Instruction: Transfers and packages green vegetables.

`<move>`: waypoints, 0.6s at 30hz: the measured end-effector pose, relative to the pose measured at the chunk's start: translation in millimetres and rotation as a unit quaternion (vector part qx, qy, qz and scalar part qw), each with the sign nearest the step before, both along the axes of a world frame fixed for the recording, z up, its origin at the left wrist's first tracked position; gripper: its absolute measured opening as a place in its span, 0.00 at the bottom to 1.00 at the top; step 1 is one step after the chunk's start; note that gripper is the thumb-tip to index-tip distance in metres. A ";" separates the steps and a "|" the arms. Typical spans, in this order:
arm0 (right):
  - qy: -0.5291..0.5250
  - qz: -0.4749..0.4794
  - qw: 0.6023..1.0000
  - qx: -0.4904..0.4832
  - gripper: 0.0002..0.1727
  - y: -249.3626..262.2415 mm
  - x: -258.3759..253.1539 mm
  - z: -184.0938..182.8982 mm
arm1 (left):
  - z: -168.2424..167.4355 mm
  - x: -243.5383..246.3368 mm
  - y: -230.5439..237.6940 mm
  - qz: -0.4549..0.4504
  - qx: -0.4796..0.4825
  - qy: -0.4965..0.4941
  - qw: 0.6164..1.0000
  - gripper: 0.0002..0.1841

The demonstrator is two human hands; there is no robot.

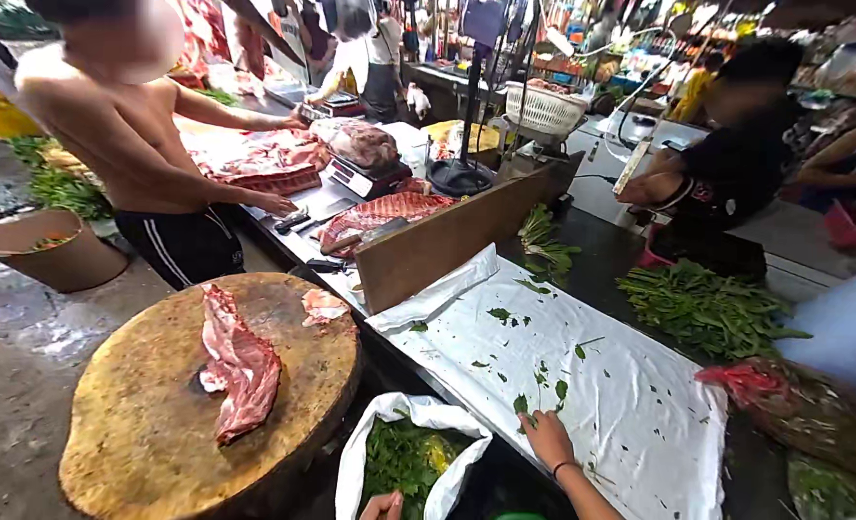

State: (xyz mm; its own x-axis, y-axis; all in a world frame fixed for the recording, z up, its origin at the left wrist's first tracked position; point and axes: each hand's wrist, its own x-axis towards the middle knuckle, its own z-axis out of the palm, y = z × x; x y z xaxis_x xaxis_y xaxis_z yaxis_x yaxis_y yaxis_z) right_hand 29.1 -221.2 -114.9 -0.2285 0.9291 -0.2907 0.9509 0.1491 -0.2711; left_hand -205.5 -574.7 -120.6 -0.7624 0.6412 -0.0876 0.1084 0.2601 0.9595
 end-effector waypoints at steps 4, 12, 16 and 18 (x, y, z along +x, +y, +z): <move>0.039 0.069 0.997 -0.008 0.27 6.1 12.3 29.5 | 36.7 7.7 3.5 0.047 -0.023 0.127 0.991 0.14; 0.160 0.212 0.963 0.045 0.24 -25.9 -51.5 106.5 | 53.4 16.8 -28.2 0.221 -0.151 -0.015 0.963 0.52; 0.234 0.326 0.915 -0.044 0.16 -91.6 -128.7 126.6 | 28.2 27.3 -35.8 0.231 -0.076 -0.192 0.951 0.42; 0.214 0.397 0.886 -0.106 0.19 -125.8 -162.3 104.6 | 16.5 30.2 -38.5 0.232 -0.074 -0.186 0.952 0.35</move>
State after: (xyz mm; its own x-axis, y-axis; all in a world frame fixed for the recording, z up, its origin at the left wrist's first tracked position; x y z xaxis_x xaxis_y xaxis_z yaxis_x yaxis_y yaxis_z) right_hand -133.2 -347.0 -10.3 -0.9176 0.3600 -0.1685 0.3719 0.6279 -0.6837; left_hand -175.3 -613.1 -104.1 -0.8594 0.2037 -0.4690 -0.3900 0.3323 0.8588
